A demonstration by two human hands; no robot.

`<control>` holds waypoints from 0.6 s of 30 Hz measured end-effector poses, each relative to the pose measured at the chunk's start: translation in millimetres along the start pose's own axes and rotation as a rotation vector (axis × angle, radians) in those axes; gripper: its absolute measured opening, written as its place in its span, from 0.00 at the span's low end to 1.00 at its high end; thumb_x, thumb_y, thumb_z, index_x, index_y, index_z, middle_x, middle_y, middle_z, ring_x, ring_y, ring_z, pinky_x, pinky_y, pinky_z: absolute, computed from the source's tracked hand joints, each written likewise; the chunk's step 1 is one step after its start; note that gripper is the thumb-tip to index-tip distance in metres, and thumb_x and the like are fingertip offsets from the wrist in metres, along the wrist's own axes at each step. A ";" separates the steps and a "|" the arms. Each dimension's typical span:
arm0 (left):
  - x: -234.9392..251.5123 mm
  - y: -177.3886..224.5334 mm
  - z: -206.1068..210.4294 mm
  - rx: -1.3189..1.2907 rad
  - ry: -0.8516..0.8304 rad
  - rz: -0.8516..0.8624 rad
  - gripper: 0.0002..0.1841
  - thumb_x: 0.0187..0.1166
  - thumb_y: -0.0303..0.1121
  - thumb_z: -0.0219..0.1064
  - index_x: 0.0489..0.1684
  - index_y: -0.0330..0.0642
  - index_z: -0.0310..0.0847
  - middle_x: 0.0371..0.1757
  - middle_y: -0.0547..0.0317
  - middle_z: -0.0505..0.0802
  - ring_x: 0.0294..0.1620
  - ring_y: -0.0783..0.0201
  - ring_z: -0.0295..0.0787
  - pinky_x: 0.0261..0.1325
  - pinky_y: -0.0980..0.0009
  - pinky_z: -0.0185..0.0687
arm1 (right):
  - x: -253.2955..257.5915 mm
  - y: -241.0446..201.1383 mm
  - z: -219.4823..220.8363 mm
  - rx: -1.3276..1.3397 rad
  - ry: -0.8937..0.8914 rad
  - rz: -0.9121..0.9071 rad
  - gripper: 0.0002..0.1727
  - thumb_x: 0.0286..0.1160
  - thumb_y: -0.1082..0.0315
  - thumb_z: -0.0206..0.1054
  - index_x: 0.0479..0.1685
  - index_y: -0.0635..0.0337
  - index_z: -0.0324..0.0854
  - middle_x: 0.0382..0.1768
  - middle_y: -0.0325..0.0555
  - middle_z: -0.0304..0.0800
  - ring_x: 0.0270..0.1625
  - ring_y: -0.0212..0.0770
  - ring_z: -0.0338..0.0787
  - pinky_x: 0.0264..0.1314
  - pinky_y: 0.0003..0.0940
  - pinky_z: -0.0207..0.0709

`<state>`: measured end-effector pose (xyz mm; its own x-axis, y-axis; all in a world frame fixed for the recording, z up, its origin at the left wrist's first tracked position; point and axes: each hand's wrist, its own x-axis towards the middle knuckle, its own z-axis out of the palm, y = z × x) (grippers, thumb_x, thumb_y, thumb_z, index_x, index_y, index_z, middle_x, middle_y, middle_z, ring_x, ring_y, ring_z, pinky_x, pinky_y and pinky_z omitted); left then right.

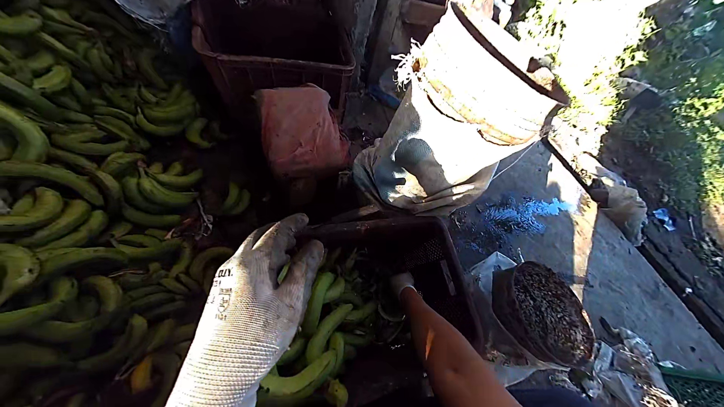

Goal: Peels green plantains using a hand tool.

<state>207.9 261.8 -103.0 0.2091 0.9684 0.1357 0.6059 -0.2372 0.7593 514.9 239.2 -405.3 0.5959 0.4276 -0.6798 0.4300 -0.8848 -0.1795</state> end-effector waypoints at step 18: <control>-1.7 12.4 32.3 0.127 -0.184 0.095 0.27 0.84 0.55 0.55 0.74 0.52 0.82 0.64 0.53 0.90 0.60 0.57 0.89 0.64 0.50 0.83 | -50.4 -0.8 -43.5 0.424 0.178 0.022 0.32 0.67 0.52 0.76 0.67 0.67 0.81 0.65 0.64 0.85 0.71 0.59 0.84 0.73 0.61 0.76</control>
<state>239.8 254.7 -114.3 0.3991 0.9138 0.0758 0.6658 -0.3457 0.6612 514.0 226.5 -340.0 0.7250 0.4002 -0.5606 0.1226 -0.8759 -0.4667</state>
